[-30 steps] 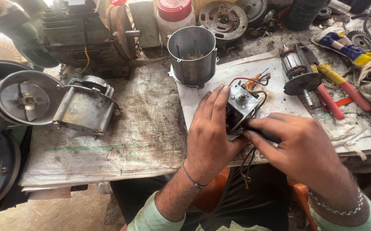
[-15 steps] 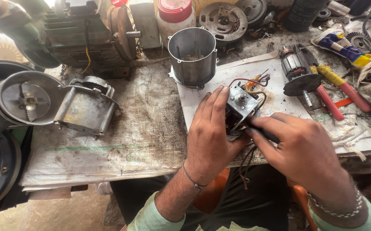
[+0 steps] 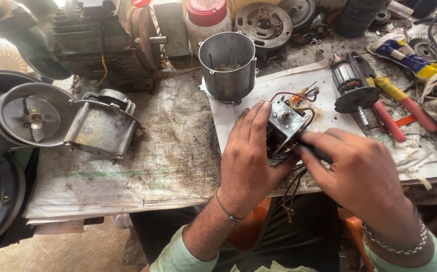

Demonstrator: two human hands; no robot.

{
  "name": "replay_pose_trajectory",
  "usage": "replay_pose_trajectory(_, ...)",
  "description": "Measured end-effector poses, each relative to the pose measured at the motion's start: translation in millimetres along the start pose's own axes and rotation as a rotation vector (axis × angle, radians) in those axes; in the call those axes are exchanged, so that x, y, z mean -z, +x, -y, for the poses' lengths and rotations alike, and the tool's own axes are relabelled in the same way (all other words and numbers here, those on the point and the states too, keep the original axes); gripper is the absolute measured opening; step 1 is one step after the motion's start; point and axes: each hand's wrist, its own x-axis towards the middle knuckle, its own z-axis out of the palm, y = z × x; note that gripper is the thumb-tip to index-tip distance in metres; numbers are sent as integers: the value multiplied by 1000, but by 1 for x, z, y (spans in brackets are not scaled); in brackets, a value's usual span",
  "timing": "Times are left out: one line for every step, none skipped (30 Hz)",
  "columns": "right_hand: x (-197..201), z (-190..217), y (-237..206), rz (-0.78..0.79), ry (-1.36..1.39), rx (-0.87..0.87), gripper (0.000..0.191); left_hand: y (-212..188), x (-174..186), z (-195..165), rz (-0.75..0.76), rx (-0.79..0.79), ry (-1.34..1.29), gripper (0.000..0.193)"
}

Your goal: The person holds a small disassembled electric motor component on a cluttered workbench and repeatedly rubs and scrapes its surfaces with a black abrasive block, repositioning the part to work different sides, then sets the block down and reaches for pliers.

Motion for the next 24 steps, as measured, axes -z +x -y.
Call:
replay_pose_trajectory(0, 0, 1, 8, 62, 22, 24, 0, 0, 0, 4, 0, 3, 102)
replay_pose_trajectory(1, -1, 1, 17, 123, 43, 23, 0, 0, 0, 8, 1, 5, 103)
replay_pose_trajectory(1, -1, 2, 26, 184, 66, 23, 0, 0, 0, 11, 2, 8, 103)
replay_pose_trajectory(1, -2, 2, 9, 126, 30, 23, 0, 0, 0, 9, 1, 9, 103)
replay_pose_trajectory(2, -1, 2, -7, 68, -6, 23, 0, 0, 0, 8, 2, 9, 104)
replay_pose_trajectory(2, -2, 2, -25, 11, -41, 23, 1, -1, 0, 6, 1, 10, 104)
replay_pose_trajectory(3, -2, 2, 8, 55, 3, 24, 0, 0, 0, 5, 4, 14, 104)
replay_pose_trajectory(3, -2, 1, 39, 100, 46, 25, 0, 0, 1, 6, 6, 17, 105)
replay_pose_trajectory(3, -2, 1, 70, 145, 88, 26, 0, 0, 1, 8, 7, 19, 106)
replay_pose_trajectory(3, -2, 1, 65, 146, 66, 25, 0, 0, 1, 7, 4, 21, 105)
replay_pose_trajectory(3, -1, 1, 59, 147, 44, 24, 0, 1, 1, 6, 1, 23, 104)
replay_pose_trajectory(3, -1, 1, 55, 147, 23, 23, 0, 1, 1, 4, -1, 24, 103)
replay_pose_trajectory(3, -1, 0, 35, 92, 2, 23, 0, 0, 0, 7, 3, 18, 103)
replay_pose_trajectory(2, 0, 0, 11, 38, -18, 23, 0, 0, 0, 9, 4, 14, 103)
replay_pose_trajectory(2, 0, 0, -13, -15, -37, 23, 0, 0, 0, 12, 6, 10, 104)
replay_pose_trajectory(2, 1, -1, 12, 35, 12, 24, 0, 0, 1, 5, 0, 15, 104)
replay_pose_trajectory(3, 1, -1, 35, 84, 61, 25, 0, 0, 1, -1, -6, 21, 104)
replay_pose_trajectory(3, 1, -1, 62, 134, 108, 26, 0, 0, 1, -5, -9, 25, 104)
replay_pose_trajectory(3, 1, -1, 46, 95, 58, 24, 0, 0, 0, -2, -4, 19, 103)
replay_pose_trajectory(2, 2, -1, 29, 56, 10, 23, 0, 0, 1, 0, 1, 13, 103)
replay_pose_trajectory(2, 2, -1, 14, 16, -38, 22, 0, -1, 0, 1, 7, 8, 102)
replay_pose_trajectory(2, 2, -1, 13, 12, -36, 22, 0, -1, 0, -1, 6, 12, 102)
replay_pose_trajectory(2, 2, -1, 11, 8, -33, 22, -1, -1, 1, -3, 6, 17, 102)
replay_pose_trajectory(2, 1, -1, 10, 3, -33, 22, -1, -1, 1, -3, 5, 21, 102)
